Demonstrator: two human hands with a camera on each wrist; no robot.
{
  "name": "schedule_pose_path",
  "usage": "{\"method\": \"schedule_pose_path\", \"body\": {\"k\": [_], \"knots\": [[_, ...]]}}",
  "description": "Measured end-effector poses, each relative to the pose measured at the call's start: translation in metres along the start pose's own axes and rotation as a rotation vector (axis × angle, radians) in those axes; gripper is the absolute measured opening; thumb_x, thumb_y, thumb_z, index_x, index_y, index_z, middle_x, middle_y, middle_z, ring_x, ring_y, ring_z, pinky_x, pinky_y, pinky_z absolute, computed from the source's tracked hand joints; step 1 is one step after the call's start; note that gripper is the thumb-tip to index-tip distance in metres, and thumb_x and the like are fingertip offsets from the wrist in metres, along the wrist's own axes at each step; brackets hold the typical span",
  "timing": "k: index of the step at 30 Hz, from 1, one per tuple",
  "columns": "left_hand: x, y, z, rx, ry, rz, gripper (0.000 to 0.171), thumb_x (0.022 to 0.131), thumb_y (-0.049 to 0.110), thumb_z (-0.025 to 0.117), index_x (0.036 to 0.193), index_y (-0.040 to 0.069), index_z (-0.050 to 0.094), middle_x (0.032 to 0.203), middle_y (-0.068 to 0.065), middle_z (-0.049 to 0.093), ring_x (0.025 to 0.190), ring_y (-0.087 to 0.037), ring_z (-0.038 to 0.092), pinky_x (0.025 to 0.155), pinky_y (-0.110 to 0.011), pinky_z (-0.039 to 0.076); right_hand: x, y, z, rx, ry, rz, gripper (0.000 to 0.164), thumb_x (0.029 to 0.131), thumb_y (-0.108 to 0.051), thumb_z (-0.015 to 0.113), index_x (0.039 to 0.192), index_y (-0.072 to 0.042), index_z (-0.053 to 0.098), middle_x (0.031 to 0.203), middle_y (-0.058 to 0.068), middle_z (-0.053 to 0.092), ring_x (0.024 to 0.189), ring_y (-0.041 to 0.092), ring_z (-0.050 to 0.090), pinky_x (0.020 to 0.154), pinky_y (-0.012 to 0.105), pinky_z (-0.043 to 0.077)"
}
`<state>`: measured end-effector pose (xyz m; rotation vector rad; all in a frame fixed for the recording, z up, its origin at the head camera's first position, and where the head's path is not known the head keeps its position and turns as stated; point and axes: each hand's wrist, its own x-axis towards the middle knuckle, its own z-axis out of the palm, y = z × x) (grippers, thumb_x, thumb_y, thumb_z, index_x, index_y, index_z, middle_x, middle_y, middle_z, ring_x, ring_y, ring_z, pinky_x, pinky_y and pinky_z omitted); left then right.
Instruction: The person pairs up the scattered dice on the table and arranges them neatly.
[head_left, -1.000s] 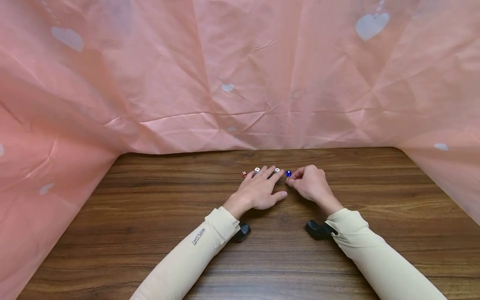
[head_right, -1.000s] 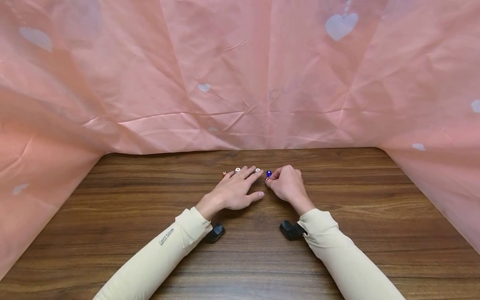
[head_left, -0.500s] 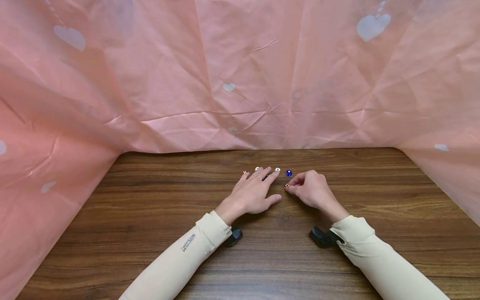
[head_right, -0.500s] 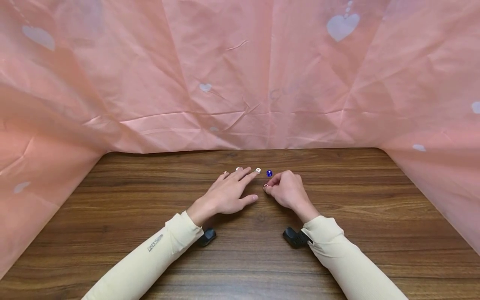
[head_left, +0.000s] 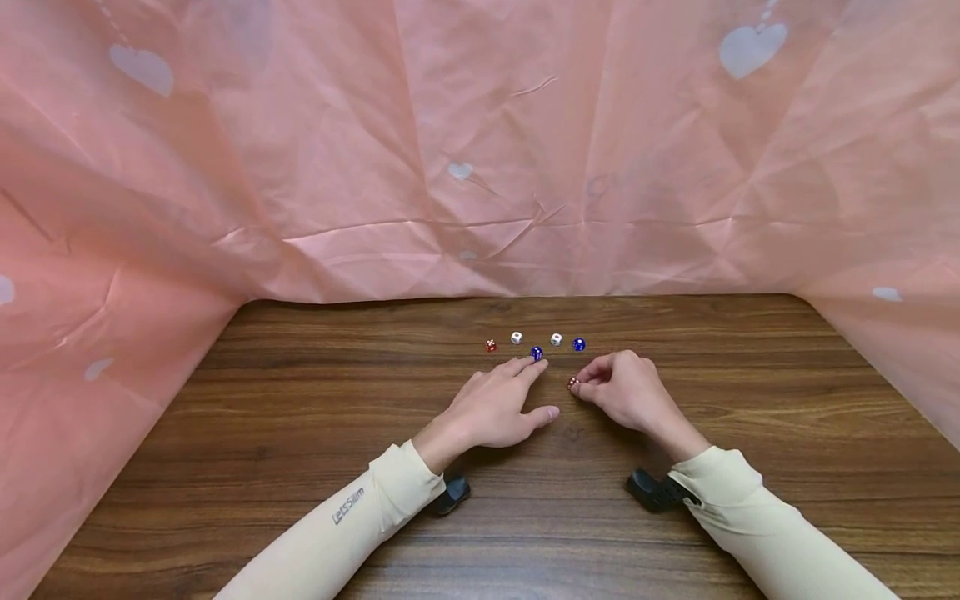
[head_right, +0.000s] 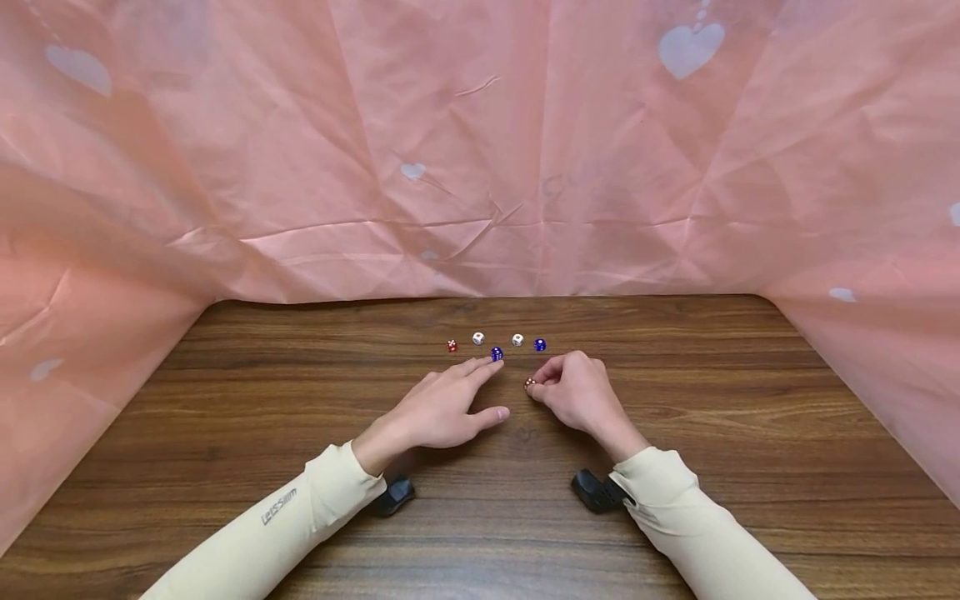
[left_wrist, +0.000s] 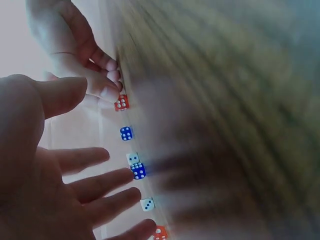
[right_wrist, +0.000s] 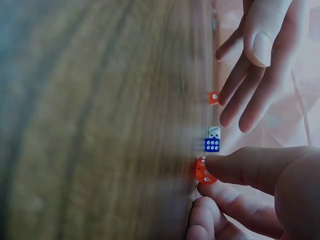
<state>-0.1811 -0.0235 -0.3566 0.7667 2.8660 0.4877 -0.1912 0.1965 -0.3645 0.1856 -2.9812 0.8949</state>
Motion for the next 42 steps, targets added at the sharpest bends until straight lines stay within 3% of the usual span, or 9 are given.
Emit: {"method": "schedule_pose_path", "body": {"k": [8, 14, 20, 31, 38, 42], "knots": [[-0.01, 0.001, 0.001, -0.127, -0.021, -0.05, 0.071, 0.104, 0.053, 0.061, 0.163, 0.017, 0.043, 0.169, -0.005, 0.044, 0.157, -0.024, 0.042, 0.125, -0.053, 0.038, -0.01, -0.004, 0.001, 0.009, -0.033, -0.02, 0.014, 0.09, -0.033, 0.081, 0.091, -0.019, 0.083, 0.079, -0.008, 0.078, 0.079, 0.009, 0.066, 0.075, 0.033, 0.049], [-0.015, 0.001, 0.0, -0.176, 0.006, -0.064, 0.07, 0.102, 0.051, 0.064, 0.16, 0.016, 0.048, 0.163, -0.005, 0.052, 0.152, -0.026, 0.047, 0.123, -0.049, 0.041, -0.017, -0.008, 0.004, 0.017, -0.046, -0.053, 0.011, 0.089, -0.031, 0.083, 0.09, -0.02, 0.083, 0.077, -0.01, 0.076, 0.077, 0.007, 0.064, 0.074, 0.031, 0.049], [-0.021, 0.002, 0.0, -0.268, 0.012, -0.075, 0.067, 0.1, 0.047, 0.069, 0.155, 0.011, 0.054, 0.145, -0.01, 0.063, 0.137, -0.028, 0.057, 0.117, -0.046, 0.046, -0.025, -0.011, 0.007, 0.037, -0.058, -0.106, 0.006, 0.088, -0.027, 0.084, 0.089, -0.021, 0.083, 0.077, -0.011, 0.074, 0.076, 0.006, 0.063, 0.073, 0.028, 0.048], [-0.025, 0.002, 0.004, -0.461, -0.007, -0.122, 0.053, 0.09, 0.033, 0.083, 0.134, 0.007, 0.071, 0.105, 0.001, 0.074, 0.103, -0.015, 0.066, 0.095, -0.033, 0.052, -0.037, -0.015, 0.011, 0.065, -0.077, -0.163, 0.004, 0.087, -0.024, 0.085, 0.089, -0.021, 0.083, 0.081, -0.01, 0.071, 0.074, 0.002, 0.062, 0.069, 0.022, 0.049], [-0.03, 0.003, 0.01, -0.708, -0.004, -0.195, 0.038, 0.084, 0.015, 0.087, 0.119, 0.003, 0.076, 0.079, 0.004, 0.075, 0.064, -0.003, 0.064, 0.063, -0.019, 0.048, -0.047, -0.02, 0.014, 0.084, -0.087, -0.196, 0.004, 0.086, -0.022, 0.086, 0.088, -0.022, 0.082, 0.079, -0.013, 0.069, 0.072, -0.001, 0.06, 0.067, 0.02, 0.049], [-0.032, 0.003, 0.012, -0.803, 0.005, -0.228, 0.031, 0.08, 0.007, 0.089, 0.108, 0.001, 0.078, 0.074, 0.001, 0.076, 0.056, -0.004, 0.065, 0.056, -0.018, 0.05, -0.053, -0.023, 0.015, 0.107, -0.108, -0.213, 0.005, 0.086, -0.02, 0.086, 0.089, -0.022, 0.082, 0.078, -0.013, 0.068, 0.072, -0.002, 0.06, 0.067, 0.019, 0.049]]}}
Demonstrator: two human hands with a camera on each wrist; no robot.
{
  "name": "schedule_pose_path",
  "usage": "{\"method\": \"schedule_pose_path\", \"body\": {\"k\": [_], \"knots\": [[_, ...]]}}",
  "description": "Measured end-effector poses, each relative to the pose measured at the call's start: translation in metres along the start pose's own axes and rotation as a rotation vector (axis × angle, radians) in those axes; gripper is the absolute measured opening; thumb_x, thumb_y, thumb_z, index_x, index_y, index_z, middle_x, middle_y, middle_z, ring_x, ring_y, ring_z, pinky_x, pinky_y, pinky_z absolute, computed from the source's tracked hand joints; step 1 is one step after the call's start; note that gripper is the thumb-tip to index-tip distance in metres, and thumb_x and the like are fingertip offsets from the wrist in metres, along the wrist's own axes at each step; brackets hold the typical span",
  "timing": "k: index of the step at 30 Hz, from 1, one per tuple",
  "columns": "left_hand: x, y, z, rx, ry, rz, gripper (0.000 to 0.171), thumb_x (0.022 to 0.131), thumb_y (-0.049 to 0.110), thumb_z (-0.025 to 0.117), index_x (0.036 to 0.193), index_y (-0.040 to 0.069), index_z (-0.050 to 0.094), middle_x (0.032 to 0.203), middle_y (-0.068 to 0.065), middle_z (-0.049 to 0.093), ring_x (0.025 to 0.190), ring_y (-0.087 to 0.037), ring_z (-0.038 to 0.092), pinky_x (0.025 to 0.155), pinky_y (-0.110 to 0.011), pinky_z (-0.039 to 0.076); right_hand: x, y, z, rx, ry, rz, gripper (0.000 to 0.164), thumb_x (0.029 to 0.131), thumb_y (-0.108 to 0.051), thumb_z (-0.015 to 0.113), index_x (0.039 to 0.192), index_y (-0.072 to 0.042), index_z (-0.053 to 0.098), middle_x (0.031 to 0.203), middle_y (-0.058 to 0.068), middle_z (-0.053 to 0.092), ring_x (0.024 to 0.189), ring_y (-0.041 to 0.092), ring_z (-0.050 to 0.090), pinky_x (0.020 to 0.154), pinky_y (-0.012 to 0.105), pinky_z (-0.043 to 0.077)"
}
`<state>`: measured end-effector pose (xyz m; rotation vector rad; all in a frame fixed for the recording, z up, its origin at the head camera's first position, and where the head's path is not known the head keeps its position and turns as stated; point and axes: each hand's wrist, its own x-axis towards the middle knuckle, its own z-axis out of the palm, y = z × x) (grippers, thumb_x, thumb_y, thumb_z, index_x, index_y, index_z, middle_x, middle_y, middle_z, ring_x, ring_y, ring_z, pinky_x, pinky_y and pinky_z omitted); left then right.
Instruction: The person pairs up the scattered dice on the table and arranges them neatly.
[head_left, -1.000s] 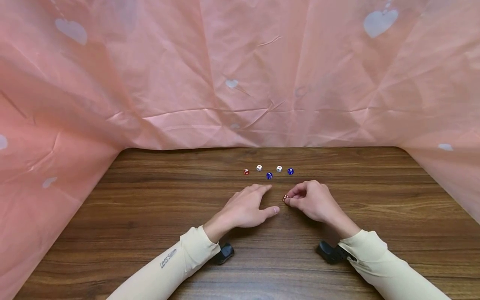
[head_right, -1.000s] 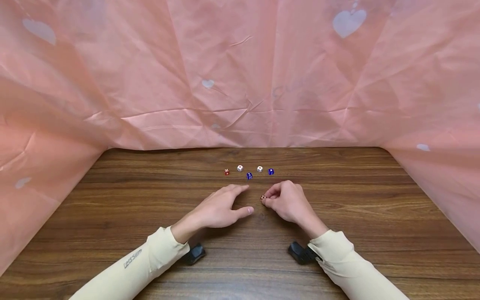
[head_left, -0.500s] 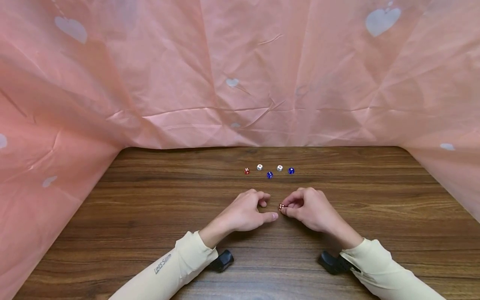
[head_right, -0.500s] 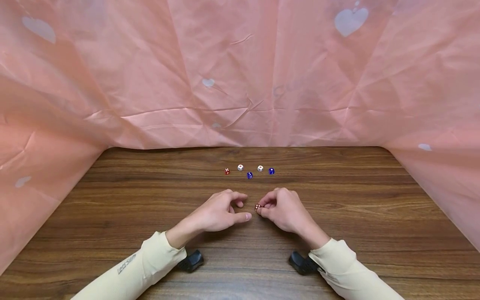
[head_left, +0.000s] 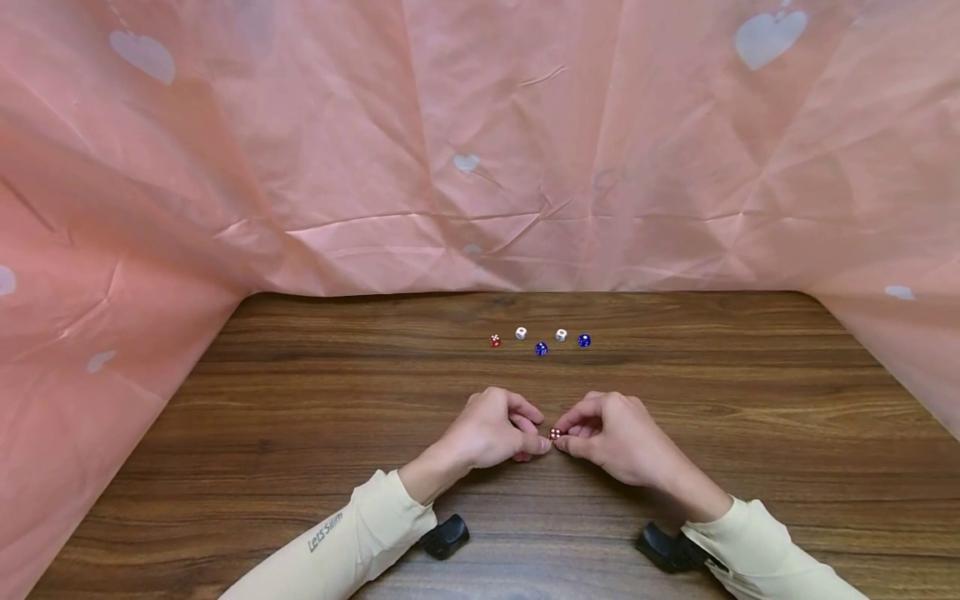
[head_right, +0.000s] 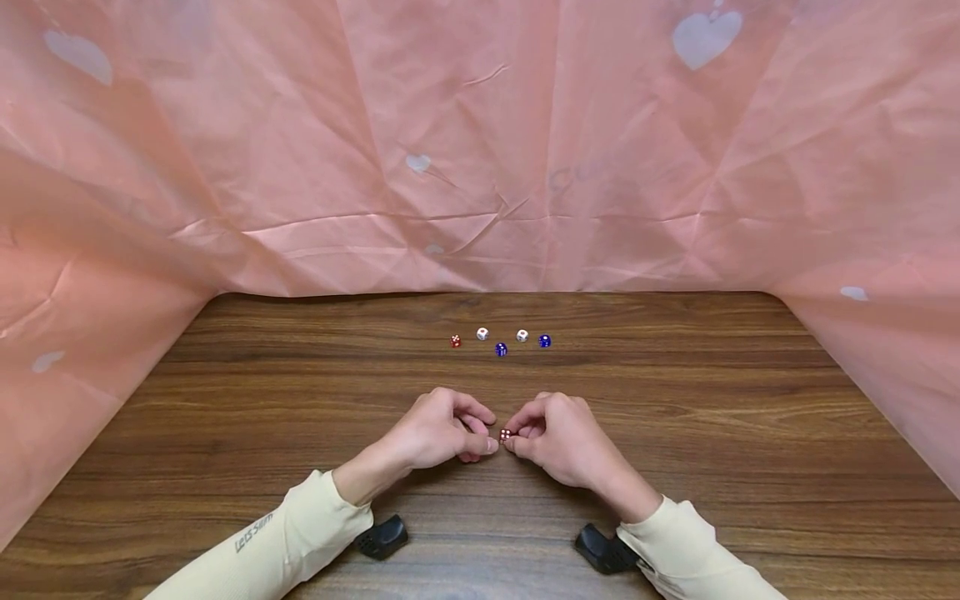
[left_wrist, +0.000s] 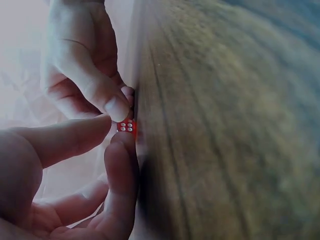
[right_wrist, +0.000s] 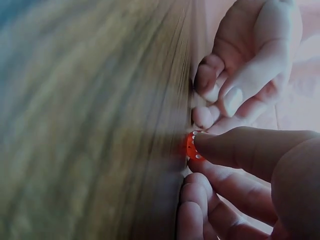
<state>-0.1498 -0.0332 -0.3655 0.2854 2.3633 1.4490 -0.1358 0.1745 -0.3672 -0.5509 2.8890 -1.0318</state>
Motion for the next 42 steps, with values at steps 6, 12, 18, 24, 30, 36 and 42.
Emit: {"method": "schedule_pose_path", "body": {"k": [6, 12, 18, 24, 30, 36, 42], "knots": [[-0.002, -0.003, 0.002, -0.001, -0.001, -0.002, 0.026, 0.076, 0.006, 0.092, 0.099, 0.004, 0.08, 0.073, -0.001, 0.078, 0.055, -0.002, 0.065, 0.058, -0.017, 0.05, -0.006, -0.005, 0.003, 0.029, -0.02, -0.018, 0.009, 0.084, -0.018, 0.088, 0.089, -0.021, 0.082, 0.079, -0.014, 0.068, 0.071, -0.004, 0.06, 0.066, 0.018, 0.051], [-0.005, -0.005, 0.005, -0.011, -0.02, -0.003, 0.02, 0.075, 0.001, 0.09, 0.092, 0.008, 0.081, 0.069, -0.001, 0.079, 0.054, -0.003, 0.067, 0.056, -0.017, 0.051, -0.01, -0.007, 0.007, 0.05, -0.029, -0.051, 0.01, 0.083, -0.018, 0.09, 0.09, -0.02, 0.082, 0.08, -0.013, 0.068, 0.072, -0.005, 0.059, 0.066, 0.018, 0.051], [-0.006, -0.006, 0.008, -0.019, -0.017, -0.004, 0.017, 0.075, -0.002, 0.088, 0.086, 0.01, 0.081, 0.067, -0.002, 0.078, 0.053, -0.003, 0.067, 0.056, -0.016, 0.051, -0.012, -0.007, 0.009, 0.056, -0.032, -0.04, 0.012, 0.083, -0.02, 0.09, 0.091, -0.02, 0.082, 0.08, -0.013, 0.066, 0.07, -0.005, 0.058, 0.065, 0.018, 0.05], [-0.004, -0.008, 0.007, -0.065, -0.021, -0.038, 0.015, 0.077, 0.0, 0.09, 0.081, 0.009, 0.079, 0.068, -0.004, 0.079, 0.052, -0.005, 0.069, 0.056, -0.021, 0.057, -0.013, -0.006, 0.011, 0.093, -0.031, -0.019, 0.011, 0.083, -0.016, 0.088, 0.093, -0.017, 0.082, 0.082, -0.01, 0.069, 0.071, -0.004, 0.061, 0.067, 0.018, 0.052], [-0.002, -0.011, 0.007, -0.139, -0.025, -0.062, 0.014, 0.077, -0.001, 0.09, 0.081, 0.007, 0.079, 0.07, -0.007, 0.08, 0.052, -0.007, 0.071, 0.056, -0.025, 0.061, -0.013, -0.006, 0.011, 0.1, -0.011, 0.006, 0.013, 0.081, -0.014, 0.089, 0.092, -0.019, 0.083, 0.08, -0.011, 0.069, 0.071, -0.004, 0.06, 0.066, 0.018, 0.051], [0.0, -0.014, 0.009, -0.181, -0.044, -0.047, 0.015, 0.076, -0.004, 0.089, 0.083, 0.004, 0.079, 0.073, -0.01, 0.08, 0.056, -0.011, 0.074, 0.057, -0.027, 0.062, -0.012, -0.003, 0.01, 0.105, -0.014, 0.001, 0.014, 0.081, -0.013, 0.089, 0.093, -0.019, 0.084, 0.08, -0.011, 0.07, 0.071, -0.005, 0.061, 0.066, 0.018, 0.052], [0.001, -0.014, 0.01, -0.2, -0.055, -0.04, 0.014, 0.076, -0.005, 0.088, 0.084, 0.003, 0.079, 0.074, -0.012, 0.08, 0.057, -0.012, 0.074, 0.058, -0.027, 0.062, -0.013, -0.001, 0.008, 0.116, -0.013, 0.006, 0.012, 0.082, -0.019, 0.09, 0.093, -0.018, 0.084, 0.081, -0.01, 0.07, 0.071, -0.005, 0.061, 0.066, 0.018, 0.053]]}}
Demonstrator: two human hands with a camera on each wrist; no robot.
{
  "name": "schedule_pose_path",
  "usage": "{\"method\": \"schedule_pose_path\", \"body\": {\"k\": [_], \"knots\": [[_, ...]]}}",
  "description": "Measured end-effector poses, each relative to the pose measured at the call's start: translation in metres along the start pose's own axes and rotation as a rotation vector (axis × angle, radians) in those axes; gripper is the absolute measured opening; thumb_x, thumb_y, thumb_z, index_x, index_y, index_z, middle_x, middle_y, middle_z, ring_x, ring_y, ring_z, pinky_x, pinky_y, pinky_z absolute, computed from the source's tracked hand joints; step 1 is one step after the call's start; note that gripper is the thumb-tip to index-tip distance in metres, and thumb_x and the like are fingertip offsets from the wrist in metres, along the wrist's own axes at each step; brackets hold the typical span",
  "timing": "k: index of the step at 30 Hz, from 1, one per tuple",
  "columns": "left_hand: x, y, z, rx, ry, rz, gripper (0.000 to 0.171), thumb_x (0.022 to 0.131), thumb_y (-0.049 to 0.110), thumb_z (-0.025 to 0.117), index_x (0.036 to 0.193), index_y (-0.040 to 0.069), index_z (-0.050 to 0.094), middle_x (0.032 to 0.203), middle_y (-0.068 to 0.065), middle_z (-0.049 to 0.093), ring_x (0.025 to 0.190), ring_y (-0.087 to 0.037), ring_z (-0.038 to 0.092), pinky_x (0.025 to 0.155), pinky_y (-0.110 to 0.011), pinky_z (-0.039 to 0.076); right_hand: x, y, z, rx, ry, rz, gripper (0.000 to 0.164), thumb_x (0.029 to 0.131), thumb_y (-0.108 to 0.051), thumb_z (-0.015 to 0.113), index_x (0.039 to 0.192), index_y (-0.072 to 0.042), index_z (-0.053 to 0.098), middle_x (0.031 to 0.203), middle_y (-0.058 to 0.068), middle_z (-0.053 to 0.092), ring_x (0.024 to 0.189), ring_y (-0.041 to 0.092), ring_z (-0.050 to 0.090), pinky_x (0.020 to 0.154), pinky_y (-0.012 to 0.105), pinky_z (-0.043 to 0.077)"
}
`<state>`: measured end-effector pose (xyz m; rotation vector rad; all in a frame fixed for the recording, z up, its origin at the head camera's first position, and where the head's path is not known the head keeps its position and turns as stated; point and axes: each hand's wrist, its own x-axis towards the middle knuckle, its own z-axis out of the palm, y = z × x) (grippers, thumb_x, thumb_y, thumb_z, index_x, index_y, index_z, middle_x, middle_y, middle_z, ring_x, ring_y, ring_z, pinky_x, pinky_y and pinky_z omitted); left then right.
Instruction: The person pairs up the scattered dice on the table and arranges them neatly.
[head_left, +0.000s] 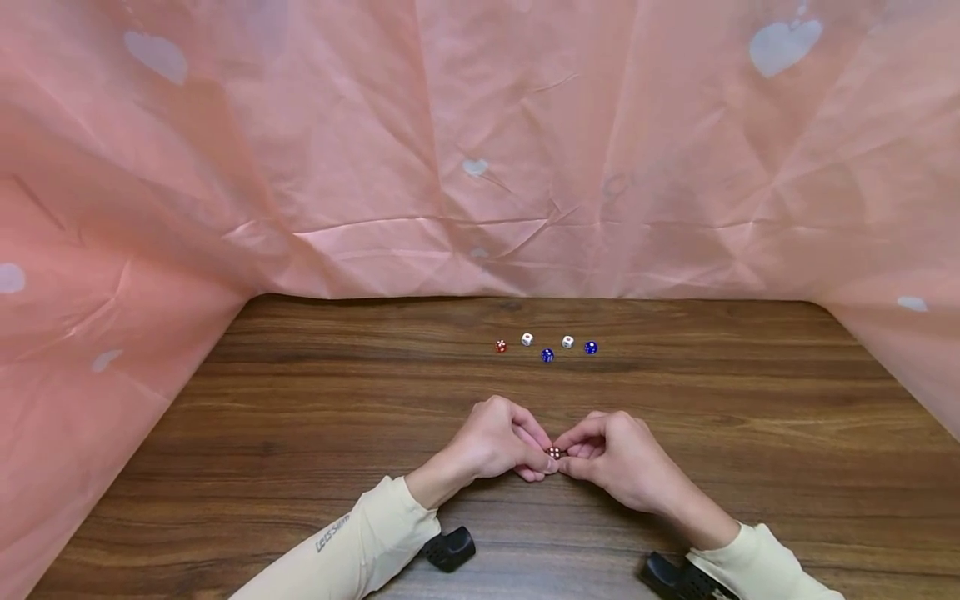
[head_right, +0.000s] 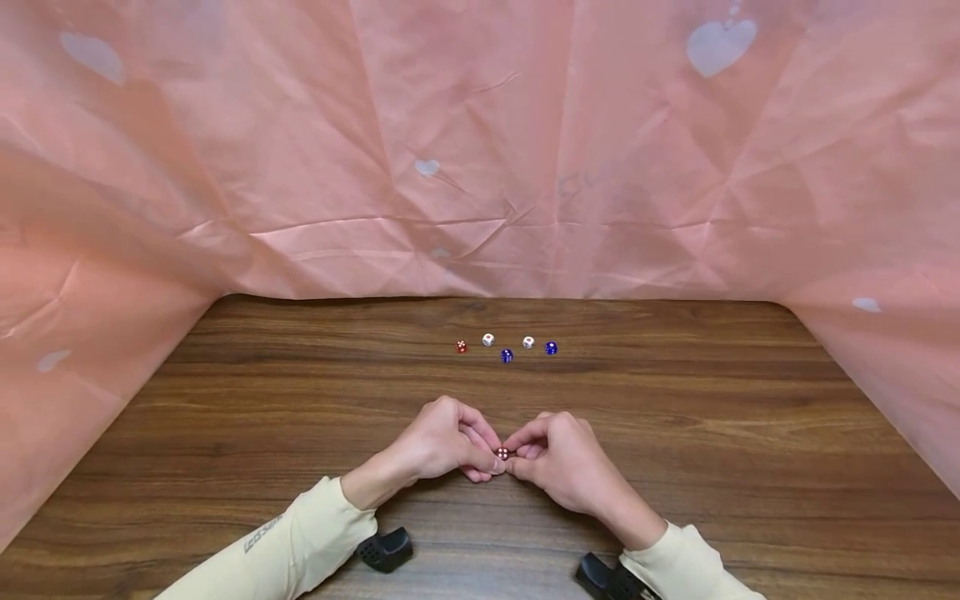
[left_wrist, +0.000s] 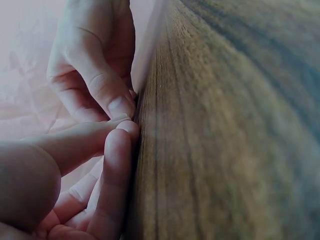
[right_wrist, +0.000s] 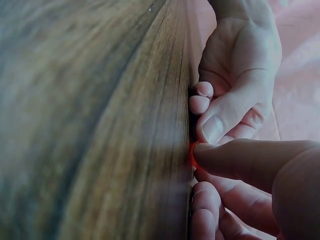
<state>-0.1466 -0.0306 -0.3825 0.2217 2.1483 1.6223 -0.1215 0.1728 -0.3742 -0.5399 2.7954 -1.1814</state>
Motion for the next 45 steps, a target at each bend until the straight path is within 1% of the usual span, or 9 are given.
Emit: {"method": "schedule_pose_path", "body": {"k": [12, 17, 22, 27, 30, 34, 39, 42, 45], "knots": [[0.0, -0.001, -0.001, -0.031, 0.006, -0.002, 0.014, 0.077, -0.008, 0.086, 0.084, 0.001, 0.079, 0.075, -0.014, 0.08, 0.056, -0.012, 0.074, 0.058, -0.028, 0.063, 0.002, -0.001, 0.001, 0.007, 0.006, 0.008, 0.012, 0.081, -0.022, 0.092, 0.09, -0.019, 0.085, 0.079, -0.01, 0.07, 0.07, -0.005, 0.061, 0.064, 0.018, 0.051], [0.0, 0.001, 0.0, -0.043, -0.01, 0.001, 0.013, 0.077, -0.007, 0.086, 0.085, 0.001, 0.079, 0.076, -0.014, 0.08, 0.058, -0.014, 0.075, 0.058, -0.028, 0.063, 0.0, -0.001, -0.002, -0.002, 0.009, 0.024, 0.012, 0.081, -0.021, 0.091, 0.091, -0.019, 0.085, 0.08, -0.01, 0.071, 0.071, -0.005, 0.062, 0.065, 0.018, 0.052], [0.001, 0.002, 0.003, -0.038, -0.024, 0.004, 0.013, 0.077, -0.007, 0.087, 0.085, 0.001, 0.079, 0.076, -0.014, 0.08, 0.057, -0.012, 0.074, 0.058, -0.027, 0.063, -0.003, -0.001, -0.005, -0.013, 0.015, 0.042, 0.011, 0.082, -0.021, 0.091, 0.091, -0.02, 0.084, 0.079, -0.01, 0.071, 0.071, -0.004, 0.061, 0.065, 0.018, 0.051], [0.001, 0.002, 0.003, -0.036, -0.031, 0.003, 0.014, 0.077, -0.006, 0.088, 0.084, 0.001, 0.078, 0.075, -0.013, 0.08, 0.056, -0.011, 0.072, 0.058, -0.027, 0.062, -0.005, -0.002, -0.004, -0.004, 0.013, 0.069, 0.013, 0.081, -0.019, 0.091, 0.091, -0.02, 0.084, 0.08, -0.01, 0.072, 0.071, -0.003, 0.062, 0.065, 0.018, 0.052], [0.0, 0.001, 0.002, -0.041, -0.029, 0.002, 0.015, 0.076, -0.007, 0.088, 0.085, 0.001, 0.079, 0.076, -0.014, 0.08, 0.056, -0.011, 0.073, 0.058, -0.028, 0.063, -0.005, -0.002, -0.002, 0.001, 0.01, 0.07, 0.014, 0.081, -0.022, 0.092, 0.092, -0.019, 0.084, 0.082, -0.009, 0.072, 0.072, -0.003, 0.063, 0.066, 0.018, 0.052], [-0.001, 0.0, 0.001, -0.049, -0.028, 0.005, 0.015, 0.076, -0.007, 0.087, 0.086, 0.0, 0.079, 0.076, -0.015, 0.08, 0.057, -0.012, 0.074, 0.058, -0.028, 0.063, -0.005, -0.001, -0.002, 0.016, -0.003, 0.049, 0.016, 0.081, -0.023, 0.092, 0.094, -0.017, 0.084, 0.083, -0.009, 0.072, 0.072, -0.003, 0.062, 0.065, 0.018, 0.052], [0.0, 0.001, 0.001, -0.057, -0.036, 0.006, 0.014, 0.076, -0.008, 0.086, 0.085, 0.0, 0.078, 0.076, -0.015, 0.08, 0.059, -0.013, 0.075, 0.06, -0.029, 0.063, -0.004, -0.001, -0.007, 0.047, -0.042, 0.031, 0.017, 0.082, -0.02, 0.09, 0.097, -0.014, 0.084, 0.085, -0.007, 0.075, 0.074, -0.002, 0.065, 0.067, 0.019, 0.053], [0.0, 0.001, 0.001, -0.054, -0.04, 0.005, 0.014, 0.077, -0.007, 0.087, 0.084, 0.001, 0.078, 0.075, -0.014, 0.08, 0.057, -0.012, 0.074, 0.059, -0.029, 0.063, -0.002, -0.003, -0.012, 0.06, -0.066, 0.05, 0.016, 0.084, -0.019, 0.088, 0.098, -0.013, 0.084, 0.086, -0.006, 0.078, 0.076, 0.001, 0.068, 0.068, 0.019, 0.054], [0.0, 0.002, 0.001, -0.045, -0.039, 0.003, 0.015, 0.077, -0.006, 0.088, 0.083, 0.002, 0.078, 0.074, -0.012, 0.08, 0.055, -0.01, 0.072, 0.058, -0.029, 0.063, 0.001, -0.005, -0.017, 0.058, -0.069, 0.081, 0.016, 0.086, -0.02, 0.086, 0.1, -0.013, 0.083, 0.085, -0.005, 0.079, 0.077, 0.004, 0.069, 0.069, 0.02, 0.054]]}}
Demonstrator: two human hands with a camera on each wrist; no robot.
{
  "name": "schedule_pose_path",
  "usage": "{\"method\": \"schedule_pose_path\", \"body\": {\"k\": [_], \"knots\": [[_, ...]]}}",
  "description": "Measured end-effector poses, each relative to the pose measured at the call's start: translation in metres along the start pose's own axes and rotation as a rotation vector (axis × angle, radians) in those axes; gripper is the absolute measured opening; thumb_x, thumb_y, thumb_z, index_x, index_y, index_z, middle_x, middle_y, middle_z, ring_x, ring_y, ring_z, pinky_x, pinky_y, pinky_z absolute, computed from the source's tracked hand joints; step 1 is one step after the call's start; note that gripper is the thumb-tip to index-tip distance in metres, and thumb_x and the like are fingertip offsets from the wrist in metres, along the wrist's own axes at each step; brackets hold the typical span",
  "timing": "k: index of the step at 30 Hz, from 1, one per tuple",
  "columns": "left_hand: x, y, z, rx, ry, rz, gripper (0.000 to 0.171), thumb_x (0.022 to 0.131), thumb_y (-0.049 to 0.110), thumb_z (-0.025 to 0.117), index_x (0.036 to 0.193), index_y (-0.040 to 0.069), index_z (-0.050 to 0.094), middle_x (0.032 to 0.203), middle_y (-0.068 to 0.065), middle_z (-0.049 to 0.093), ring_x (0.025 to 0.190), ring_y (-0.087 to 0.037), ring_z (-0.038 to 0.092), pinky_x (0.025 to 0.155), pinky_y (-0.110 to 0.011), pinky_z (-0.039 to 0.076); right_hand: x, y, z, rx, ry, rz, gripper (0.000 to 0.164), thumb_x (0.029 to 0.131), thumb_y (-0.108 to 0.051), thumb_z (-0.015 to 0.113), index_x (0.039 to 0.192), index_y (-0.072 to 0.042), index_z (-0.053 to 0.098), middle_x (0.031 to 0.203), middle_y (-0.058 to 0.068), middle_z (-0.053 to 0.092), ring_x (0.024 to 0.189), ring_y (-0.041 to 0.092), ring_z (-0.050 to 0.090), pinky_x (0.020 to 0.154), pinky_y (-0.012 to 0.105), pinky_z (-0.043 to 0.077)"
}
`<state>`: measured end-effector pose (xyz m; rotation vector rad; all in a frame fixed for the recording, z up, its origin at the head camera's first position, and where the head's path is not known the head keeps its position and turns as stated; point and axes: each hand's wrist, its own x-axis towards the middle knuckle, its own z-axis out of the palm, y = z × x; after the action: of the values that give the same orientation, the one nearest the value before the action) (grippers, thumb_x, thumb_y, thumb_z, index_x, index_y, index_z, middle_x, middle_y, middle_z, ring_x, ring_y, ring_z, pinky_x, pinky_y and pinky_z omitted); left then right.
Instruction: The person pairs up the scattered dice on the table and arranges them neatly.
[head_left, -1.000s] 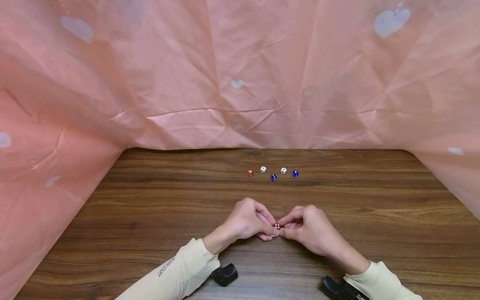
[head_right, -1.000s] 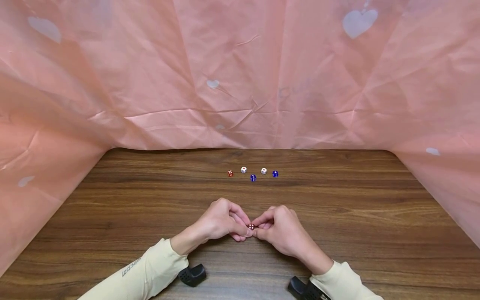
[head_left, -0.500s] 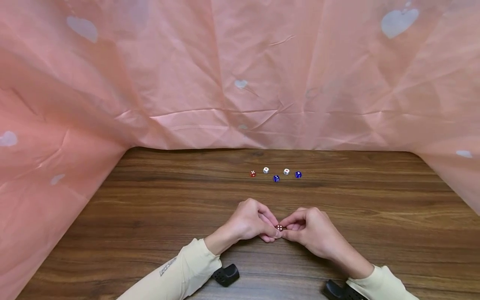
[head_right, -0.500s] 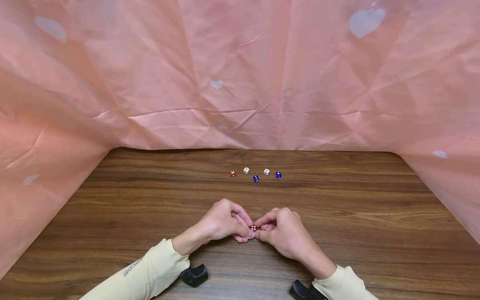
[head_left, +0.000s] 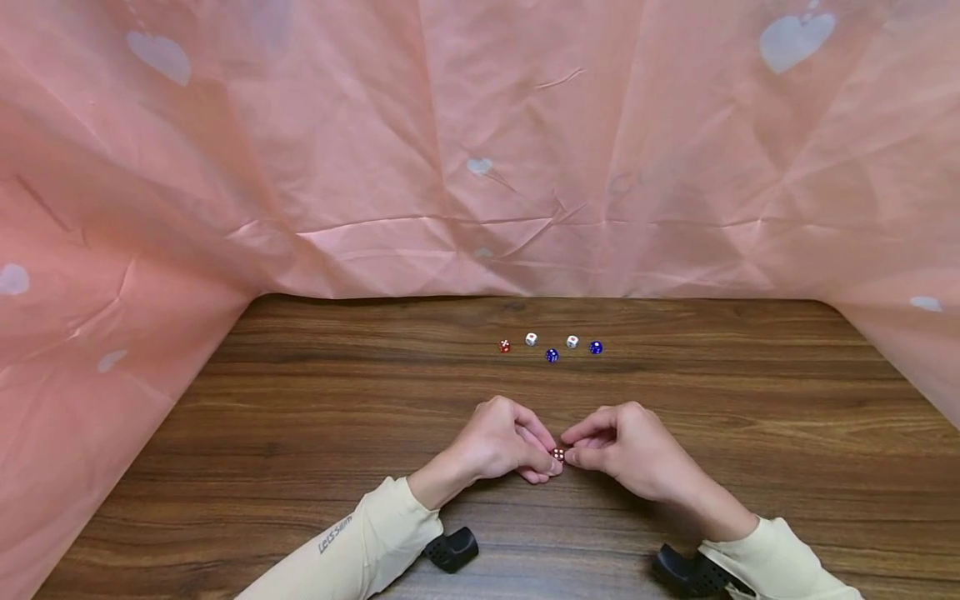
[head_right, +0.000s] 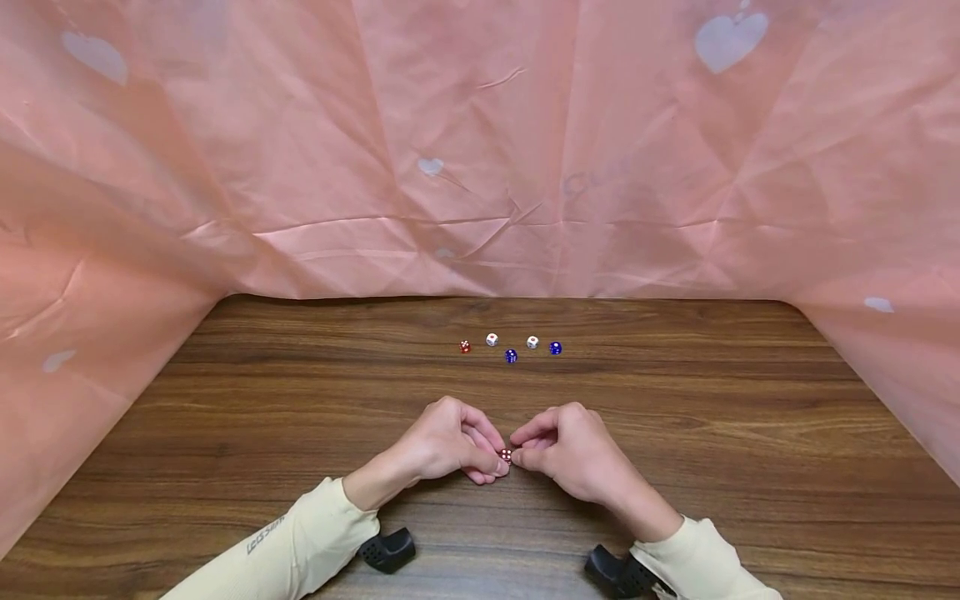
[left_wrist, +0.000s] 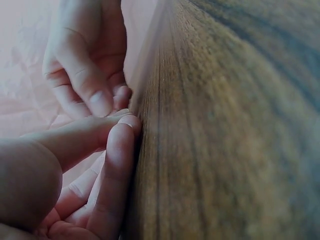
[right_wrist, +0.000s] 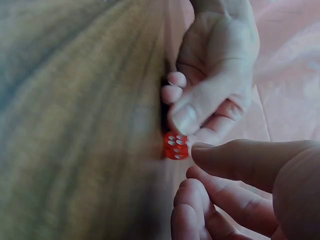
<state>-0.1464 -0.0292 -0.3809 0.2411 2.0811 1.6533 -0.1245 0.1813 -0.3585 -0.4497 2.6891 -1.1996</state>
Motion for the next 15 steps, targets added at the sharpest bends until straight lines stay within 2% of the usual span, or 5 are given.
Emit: {"method": "schedule_pose_path", "body": {"k": [7, 15], "knots": [[0.0, -0.001, 0.0, 0.018, 0.003, -0.005, 0.015, 0.077, -0.004, 0.089, 0.081, 0.004, 0.077, 0.072, -0.01, 0.08, 0.054, -0.009, 0.072, 0.057, -0.027, 0.062, 0.009, -0.009, -0.01, -0.002, 0.069, 0.014, 0.019, 0.087, -0.02, 0.085, 0.103, -0.011, 0.083, 0.086, -0.003, 0.081, 0.08, 0.007, 0.073, 0.071, 0.02, 0.055], [0.001, -0.001, -0.002, 0.014, -0.01, 0.0, 0.014, 0.076, -0.003, 0.089, 0.082, 0.003, 0.078, 0.074, -0.011, 0.08, 0.055, -0.009, 0.072, 0.058, -0.028, 0.063, 0.036, -0.02, -0.016, -0.013, 0.15, 0.004, 0.024, 0.09, -0.02, 0.083, 0.111, -0.008, 0.082, 0.093, 0.002, 0.083, 0.084, 0.01, 0.076, 0.073, 0.021, 0.056]]}}
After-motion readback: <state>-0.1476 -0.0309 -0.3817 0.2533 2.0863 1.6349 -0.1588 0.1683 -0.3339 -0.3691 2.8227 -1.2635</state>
